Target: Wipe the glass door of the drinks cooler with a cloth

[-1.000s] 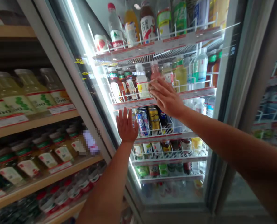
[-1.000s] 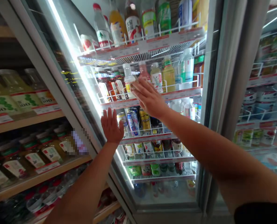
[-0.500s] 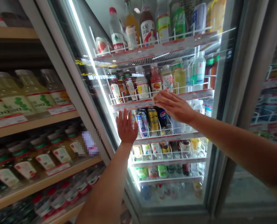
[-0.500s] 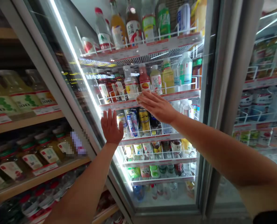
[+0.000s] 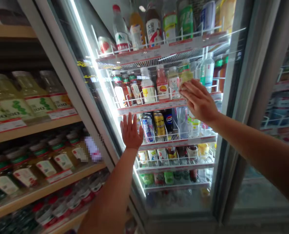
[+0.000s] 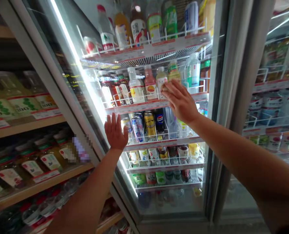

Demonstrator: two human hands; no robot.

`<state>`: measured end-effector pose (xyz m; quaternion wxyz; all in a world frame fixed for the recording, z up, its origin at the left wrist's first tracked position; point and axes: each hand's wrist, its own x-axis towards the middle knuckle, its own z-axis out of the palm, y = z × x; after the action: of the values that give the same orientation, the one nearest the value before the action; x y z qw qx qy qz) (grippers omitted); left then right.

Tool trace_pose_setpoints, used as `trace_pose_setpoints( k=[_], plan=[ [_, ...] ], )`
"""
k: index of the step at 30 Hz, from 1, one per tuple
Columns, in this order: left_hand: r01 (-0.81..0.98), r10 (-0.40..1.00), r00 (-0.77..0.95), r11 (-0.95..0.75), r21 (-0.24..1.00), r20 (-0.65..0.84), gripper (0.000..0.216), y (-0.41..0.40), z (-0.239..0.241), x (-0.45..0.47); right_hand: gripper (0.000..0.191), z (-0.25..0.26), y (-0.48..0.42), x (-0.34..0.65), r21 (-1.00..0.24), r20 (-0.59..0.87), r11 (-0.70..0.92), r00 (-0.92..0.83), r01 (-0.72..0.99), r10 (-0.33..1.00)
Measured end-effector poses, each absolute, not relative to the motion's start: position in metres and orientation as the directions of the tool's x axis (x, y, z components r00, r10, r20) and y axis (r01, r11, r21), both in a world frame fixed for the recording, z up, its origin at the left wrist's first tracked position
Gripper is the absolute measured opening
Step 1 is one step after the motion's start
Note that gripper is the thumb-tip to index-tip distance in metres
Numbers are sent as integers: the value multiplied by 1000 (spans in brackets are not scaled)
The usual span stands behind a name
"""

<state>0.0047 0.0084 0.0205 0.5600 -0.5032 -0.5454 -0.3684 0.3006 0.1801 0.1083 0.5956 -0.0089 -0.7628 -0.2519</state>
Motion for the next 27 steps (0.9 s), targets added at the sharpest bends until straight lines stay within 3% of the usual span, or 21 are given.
trace_pose_setpoints(
  k=[2, 5, 7, 13, 19, 24, 27],
  plan=[
    [962, 130, 137, 220, -163, 982, 60, 8, 21, 5, 69, 101, 184, 307, 396, 909, 852, -279, 342, -310],
    [962, 129, 137, 219, -163, 982, 61, 9, 21, 5, 76, 86, 186, 318, 568, 781, 772, -482, 286, -396],
    [964, 138, 132, 214, -159, 982, 61, 9, 21, 6, 77, 80, 189, 327, 619, 723, 738, -562, 267, -403],
    [963, 126, 112, 231, -139, 986, 57, 9, 21, 6, 70, 59, 202, 342, 357, 929, 813, -267, 460, -257],
    [965, 116, 118, 222, -141, 986, 58, 10, 21, 6, 69, 31, 201, 351, 549, 760, 782, -565, 295, -320],
    [960, 123, 157, 214, -180, 980, 62, 9, 21, 5, 73, 19, 196, 354, 432, 874, 807, -410, 404, -262],
    [955, 127, 166, 228, -192, 978, 62, 8, 21, 5, 68, -2, 190, 353, 535, 775, 802, -532, 267, -340]
  ],
)
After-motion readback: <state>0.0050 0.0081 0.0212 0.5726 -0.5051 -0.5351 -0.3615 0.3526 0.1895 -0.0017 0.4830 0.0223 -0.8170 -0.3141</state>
